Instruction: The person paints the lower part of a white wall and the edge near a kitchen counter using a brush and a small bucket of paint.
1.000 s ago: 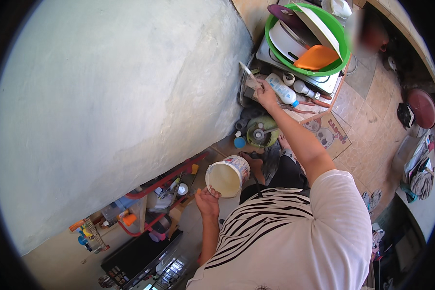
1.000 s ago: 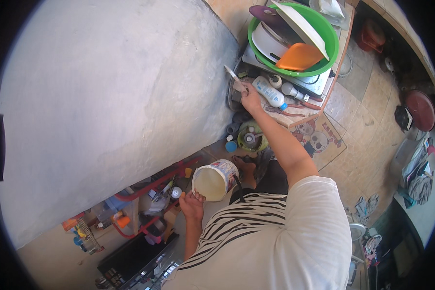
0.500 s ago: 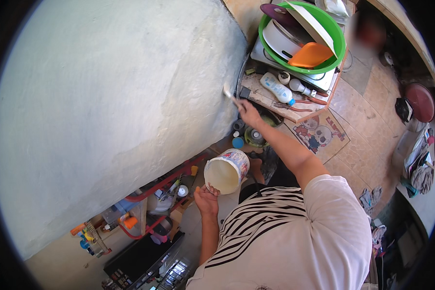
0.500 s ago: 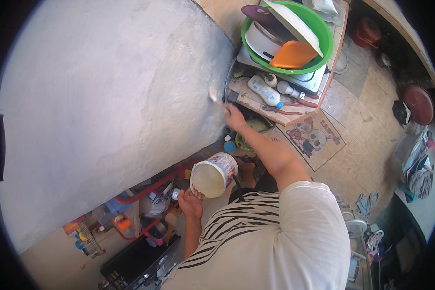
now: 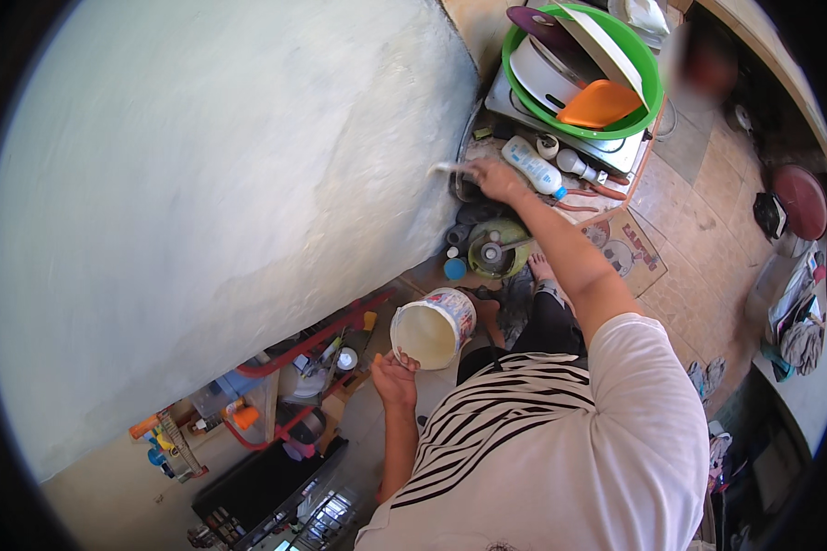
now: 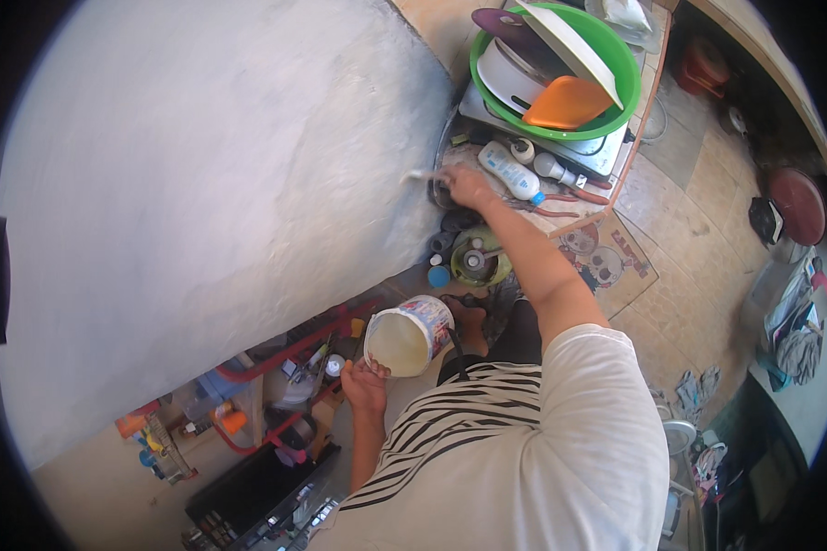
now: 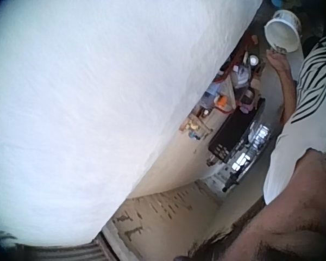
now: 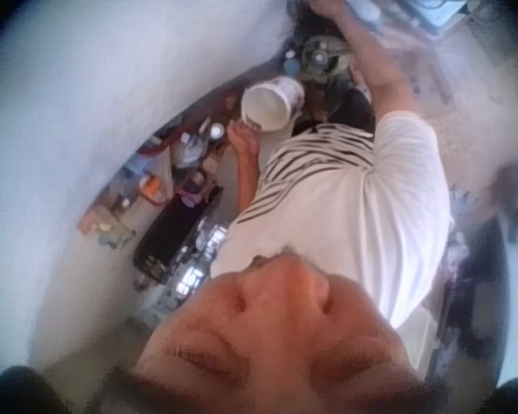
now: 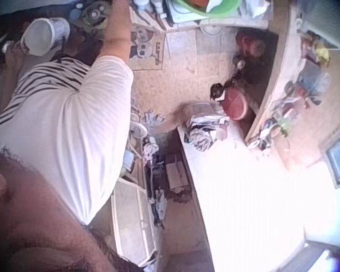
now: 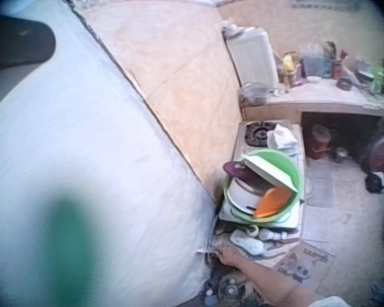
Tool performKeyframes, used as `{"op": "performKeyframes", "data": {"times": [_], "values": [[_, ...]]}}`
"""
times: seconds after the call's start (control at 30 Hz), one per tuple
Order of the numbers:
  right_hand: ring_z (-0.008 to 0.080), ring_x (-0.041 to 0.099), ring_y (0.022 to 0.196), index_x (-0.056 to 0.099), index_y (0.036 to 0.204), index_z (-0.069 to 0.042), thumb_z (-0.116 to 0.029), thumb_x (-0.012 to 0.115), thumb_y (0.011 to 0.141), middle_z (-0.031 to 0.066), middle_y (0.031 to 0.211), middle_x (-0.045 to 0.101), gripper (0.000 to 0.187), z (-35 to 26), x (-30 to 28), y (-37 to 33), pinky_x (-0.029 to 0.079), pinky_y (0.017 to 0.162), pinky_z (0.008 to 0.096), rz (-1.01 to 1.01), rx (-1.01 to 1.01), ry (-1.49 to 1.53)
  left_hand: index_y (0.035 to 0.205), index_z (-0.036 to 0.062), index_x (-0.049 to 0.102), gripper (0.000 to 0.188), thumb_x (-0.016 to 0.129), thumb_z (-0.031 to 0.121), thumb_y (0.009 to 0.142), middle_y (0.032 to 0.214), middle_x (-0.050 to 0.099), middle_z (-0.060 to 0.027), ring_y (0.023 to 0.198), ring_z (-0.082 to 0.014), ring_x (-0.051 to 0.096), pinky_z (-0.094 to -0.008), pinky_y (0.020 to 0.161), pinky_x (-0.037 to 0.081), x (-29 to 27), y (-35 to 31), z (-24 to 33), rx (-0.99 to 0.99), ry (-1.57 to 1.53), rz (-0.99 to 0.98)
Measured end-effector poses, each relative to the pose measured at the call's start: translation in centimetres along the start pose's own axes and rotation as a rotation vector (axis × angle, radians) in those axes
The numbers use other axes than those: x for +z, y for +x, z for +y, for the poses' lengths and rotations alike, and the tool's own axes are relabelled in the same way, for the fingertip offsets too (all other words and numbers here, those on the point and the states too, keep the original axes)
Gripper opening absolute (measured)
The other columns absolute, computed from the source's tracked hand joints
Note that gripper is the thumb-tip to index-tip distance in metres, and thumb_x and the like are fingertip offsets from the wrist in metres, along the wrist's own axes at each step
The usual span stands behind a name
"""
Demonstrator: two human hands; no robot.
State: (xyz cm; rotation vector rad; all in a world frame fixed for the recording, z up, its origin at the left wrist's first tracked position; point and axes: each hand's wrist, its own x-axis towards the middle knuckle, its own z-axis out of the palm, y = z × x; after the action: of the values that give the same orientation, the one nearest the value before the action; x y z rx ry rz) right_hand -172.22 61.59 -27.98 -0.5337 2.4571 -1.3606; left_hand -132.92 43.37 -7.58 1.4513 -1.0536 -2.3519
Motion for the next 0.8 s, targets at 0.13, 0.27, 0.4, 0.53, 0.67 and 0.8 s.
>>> {"op": "performKeyframes", "data": {"times": [0.13,0.27,0.4,0.53,0.67,0.8], "values": [[0.0398,0.060,0.099,0.059,0.119,-0.013,-0.014,0.055,0.090,0.0214,0.113,0.060,0.030,1.0,-3.4,1.0,0.048,0.089,0.0455,0.191,0.089,0.024,0.094,-0.0003,0.054,0.048,0.031,0.042,0.098,0.074,0.050,-0.0086,0.066,-0.0231,0.046,-0.0365,0.067,0.039,-0.6,-0.4,-0.3,0.007,0.002,0.000],[0.0400,0.057,0.109,0.056,0.120,-0.008,-0.014,0.052,0.091,0.0235,0.113,0.060,0.029,0.1,-2.8,1.7,0.046,0.093,0.0463,0.309,0.262,0.150,0.094,-0.0005,0.054,0.048,0.032,0.042,0.097,0.075,0.050,-0.0084,0.066,-0.0230,0.047,-0.0365,0.067,0.039,-1.1,-0.7,-0.7,0.013,-0.006,0.014],[0.0415,0.060,0.099,0.055,0.117,-0.007,-0.017,0.054,0.093,0.0247,0.102,0.062,0.026,-0.1,2.1,0.9,0.047,0.086,0.0459,0.421,0.262,0.283,0.095,-0.0004,0.054,0.047,0.032,0.041,0.097,0.075,0.050,-0.0081,0.066,-0.0227,0.047,-0.0361,0.067,0.039,-0.5,-0.2,0.0,0.004,0.020,-0.003],[0.0419,0.059,0.100,0.054,0.116,-0.006,-0.017,0.053,0.093,0.0251,0.104,0.061,0.026,-3.5,7.5,-4.1,0.047,0.088,0.0446,0.251,0.165,0.355,0.095,-0.0001,0.054,0.046,0.033,0.041,0.097,0.075,0.049,-0.0078,0.066,-0.0222,0.046,-0.0356,0.067,0.039,-0.3,0.1,0.2,0.003,0.011,-0.036],[0.0423,0.054,0.107,0.054,0.119,-0.009,-0.012,0.052,0.092,0.0223,0.110,0.057,0.028,-5.2,9.5,-9.9,0.044,0.092,0.0467,-0.032,0.124,0.265,0.095,-0.0001,0.054,0.045,0.035,0.041,0.097,0.075,0.049,-0.0074,0.066,-0.0218,0.046,-0.0356,0.066,0.039,0.1,0.4,-0.2,-0.001,0.010,-0.026],[0.0404,0.056,0.105,0.056,0.115,-0.011,-0.013,0.054,0.092,0.0188,0.110,0.058,0.024,-5.0,7.8,-10.7,0.046,0.090,0.0465,-0.215,0.019,0.124,0.092,-0.0004,0.054,0.045,0.037,0.042,0.095,0.071,0.049,-0.0074,0.064,-0.0218,0.046,-0.0365,0.067,0.039,0.5,0.8,-0.4,0.010,0.011,-0.039]]}}
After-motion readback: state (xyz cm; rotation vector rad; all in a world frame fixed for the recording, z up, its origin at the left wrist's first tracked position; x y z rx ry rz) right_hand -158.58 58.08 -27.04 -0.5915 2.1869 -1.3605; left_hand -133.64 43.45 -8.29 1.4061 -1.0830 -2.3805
